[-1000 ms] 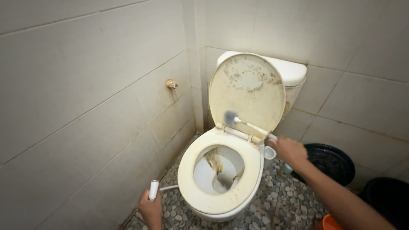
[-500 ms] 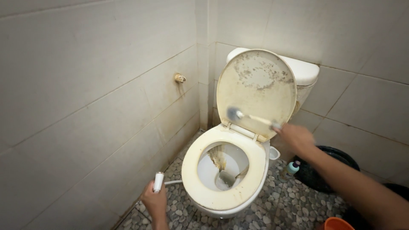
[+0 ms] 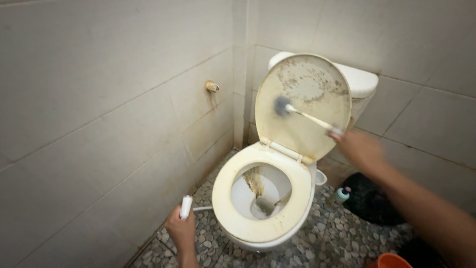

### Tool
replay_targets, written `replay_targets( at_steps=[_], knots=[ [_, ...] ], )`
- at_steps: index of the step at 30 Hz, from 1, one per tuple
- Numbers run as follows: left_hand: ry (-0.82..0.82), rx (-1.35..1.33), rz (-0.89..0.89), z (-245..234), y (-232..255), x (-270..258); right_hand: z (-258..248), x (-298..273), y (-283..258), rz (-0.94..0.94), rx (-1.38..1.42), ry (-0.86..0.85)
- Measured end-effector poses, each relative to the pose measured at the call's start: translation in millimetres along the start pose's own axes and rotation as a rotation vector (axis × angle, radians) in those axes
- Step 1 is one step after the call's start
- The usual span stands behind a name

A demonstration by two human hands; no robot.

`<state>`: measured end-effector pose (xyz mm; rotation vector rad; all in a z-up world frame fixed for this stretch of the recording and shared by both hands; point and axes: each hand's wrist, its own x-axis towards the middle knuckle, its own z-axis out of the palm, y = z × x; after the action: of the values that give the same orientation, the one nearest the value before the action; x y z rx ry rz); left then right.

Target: Cleaning a toilet bowl and lid using a brush, cleaning solution, and water from a bidet sprayer.

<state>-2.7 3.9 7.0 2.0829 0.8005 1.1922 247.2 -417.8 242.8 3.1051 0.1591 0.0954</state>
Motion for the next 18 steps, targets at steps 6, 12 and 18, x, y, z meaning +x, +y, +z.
replay_targets(
  at_steps=[6, 12, 18],
  knots=[
    [0.003, 0.014, 0.111, 10.5, -1.5, -5.3, 40.4, -7.7, 38.9, -0.109, -0.078, -0.077],
    [-0.059, -0.038, -0.126, -9.3, 1.7, -3.8, 56.7, -47.1, 93.1, -0.097, -0.246, -0.215],
    [-0.045, -0.029, -0.147, -3.1, -3.1, -6.1, 87.2, -5.4, 13.0, -0.345, -0.228, -0.004]
  ],
)
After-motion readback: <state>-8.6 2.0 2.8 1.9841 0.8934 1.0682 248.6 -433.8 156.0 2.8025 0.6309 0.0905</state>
